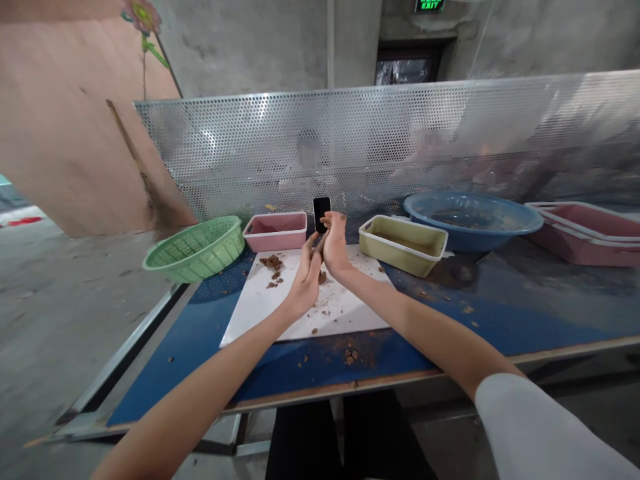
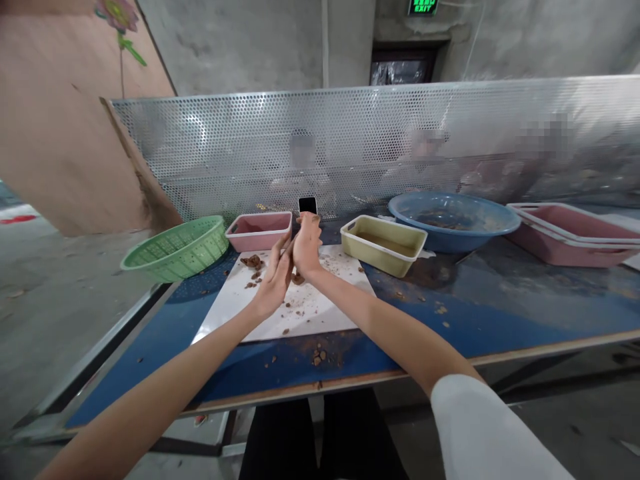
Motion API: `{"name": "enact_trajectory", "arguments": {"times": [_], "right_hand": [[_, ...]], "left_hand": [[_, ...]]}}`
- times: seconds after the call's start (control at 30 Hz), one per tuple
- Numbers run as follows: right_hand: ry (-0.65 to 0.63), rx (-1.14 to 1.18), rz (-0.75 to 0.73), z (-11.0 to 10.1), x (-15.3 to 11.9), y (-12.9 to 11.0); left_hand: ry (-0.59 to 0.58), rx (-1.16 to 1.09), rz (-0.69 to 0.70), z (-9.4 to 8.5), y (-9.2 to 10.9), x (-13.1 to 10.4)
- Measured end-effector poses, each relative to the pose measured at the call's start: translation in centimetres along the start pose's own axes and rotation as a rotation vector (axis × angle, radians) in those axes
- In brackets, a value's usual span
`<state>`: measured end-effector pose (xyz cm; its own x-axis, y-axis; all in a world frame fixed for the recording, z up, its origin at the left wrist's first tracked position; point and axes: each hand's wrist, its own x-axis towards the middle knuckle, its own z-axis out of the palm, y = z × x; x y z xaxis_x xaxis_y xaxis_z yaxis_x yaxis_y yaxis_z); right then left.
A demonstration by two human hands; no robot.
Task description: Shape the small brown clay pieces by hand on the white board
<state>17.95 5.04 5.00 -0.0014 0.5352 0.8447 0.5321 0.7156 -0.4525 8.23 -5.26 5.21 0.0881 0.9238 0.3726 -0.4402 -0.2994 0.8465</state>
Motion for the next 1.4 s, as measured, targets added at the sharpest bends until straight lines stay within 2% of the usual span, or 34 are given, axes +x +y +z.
{"name": "enact_trajectory", "arguments": {"times": [0.03,0.07,0.2,0.3,0.37,0.43,0.67,0.83,1.03,1.4], "right_hand": [[0.074,0.031,0.105,-0.6,-0.6,0.0],[0.066,0.047,0.121,-1.2,-1.3,0.1],[-0.290,-0.027,-0.139,-3.2,-4.0,0.9],[-0.397,-0.052,-0.173,-3.7,-5.7,1.7],[-0.426,-0.038,-0.182,-3.7,-6.4,1.9],[-0.432,-0.012,-0.191,-3.6,-6.8,1.8],[-0.390,0.010,-0.136,-3.7,-7.3,0.7],[-0.344,0.022,-0.097,-3.2,-7.5,0.6],[-0.267,0.034,-0.106,-3.0,-7.4,1.1],[-0.314,-0.001,-0.101,-3.0,-7.6,1.4]], "left_hand": [[0.001,-0.036,-0.029,-0.6,-0.3,0.4],[0.007,-0.073,-0.043,-1.2,-0.6,0.8],[0.018,-0.125,-0.175,-4.6,-1.1,2.4],[-0.087,-0.099,-0.391,-6.6,-0.8,2.5],[-0.188,-0.104,-0.462,-7.3,-0.6,2.2],[-0.241,-0.111,-0.480,-7.5,-0.3,1.8],[-0.260,-0.097,-0.528,-7.1,0.0,1.4],[-0.191,-0.118,-0.520,-7.0,-0.2,1.5],[-0.052,-0.087,-0.429,-7.7,-0.6,1.9],[0.015,-0.064,-0.389,-7.6,-0.6,1.8]]}}
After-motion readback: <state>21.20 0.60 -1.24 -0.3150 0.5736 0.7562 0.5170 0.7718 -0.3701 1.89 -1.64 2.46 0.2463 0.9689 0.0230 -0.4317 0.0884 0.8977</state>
